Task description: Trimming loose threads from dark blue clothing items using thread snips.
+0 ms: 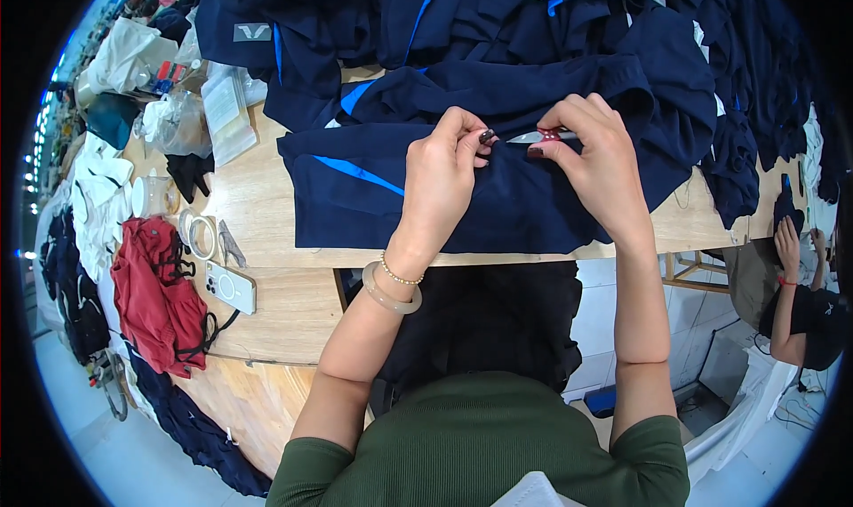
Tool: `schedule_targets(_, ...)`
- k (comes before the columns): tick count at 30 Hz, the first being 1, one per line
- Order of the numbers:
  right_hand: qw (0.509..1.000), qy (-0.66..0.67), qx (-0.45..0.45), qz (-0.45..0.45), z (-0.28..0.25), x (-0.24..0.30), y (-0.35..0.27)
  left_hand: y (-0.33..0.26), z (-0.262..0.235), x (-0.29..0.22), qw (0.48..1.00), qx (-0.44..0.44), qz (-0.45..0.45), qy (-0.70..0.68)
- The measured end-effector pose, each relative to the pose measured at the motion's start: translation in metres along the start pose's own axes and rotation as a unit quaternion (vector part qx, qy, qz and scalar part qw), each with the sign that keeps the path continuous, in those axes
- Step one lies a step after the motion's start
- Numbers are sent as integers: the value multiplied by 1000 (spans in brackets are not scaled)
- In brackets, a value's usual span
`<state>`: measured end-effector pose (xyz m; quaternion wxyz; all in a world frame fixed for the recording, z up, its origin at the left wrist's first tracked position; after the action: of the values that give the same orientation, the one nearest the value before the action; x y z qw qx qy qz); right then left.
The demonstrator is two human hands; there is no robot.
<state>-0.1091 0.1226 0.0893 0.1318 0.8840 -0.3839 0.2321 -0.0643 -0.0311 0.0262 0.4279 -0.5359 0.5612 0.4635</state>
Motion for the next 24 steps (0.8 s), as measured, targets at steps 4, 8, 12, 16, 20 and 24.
schedule_targets(4,999,-35,13,-30,2,5,10,0,0,-1,1000,-4,14,20)
schedule_targets(8,995,-75,55,-40,0,14,17,0,-1,-1,999,-7,21,35)
schedule_targets(12,991,-104,53,-61,2,18,19,0,-3,-2,999,-9,26,44)
schedule_targets(16,989,-120,55,-65,1,21,21,0,-2,-4,998,21,-15,57)
schedule_targets(20,988,-124,60,-70,3,21,23,0,-2,-1,999,-4,12,44)
schedule_targets(24,988,-129,54,-65,4,18,21,1,-3,2,1000,-5,20,-4)
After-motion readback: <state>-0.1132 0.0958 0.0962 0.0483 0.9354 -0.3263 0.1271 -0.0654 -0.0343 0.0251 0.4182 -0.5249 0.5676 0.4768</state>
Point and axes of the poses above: each hand's wrist, its own y-axis towards the middle knuckle, its own z-axis out of the palm, x = y × z, the point moved 5 cm from there along y, towards the middle knuckle, and after that the axes turned 15 degrees about x, right-handed, at the moved point
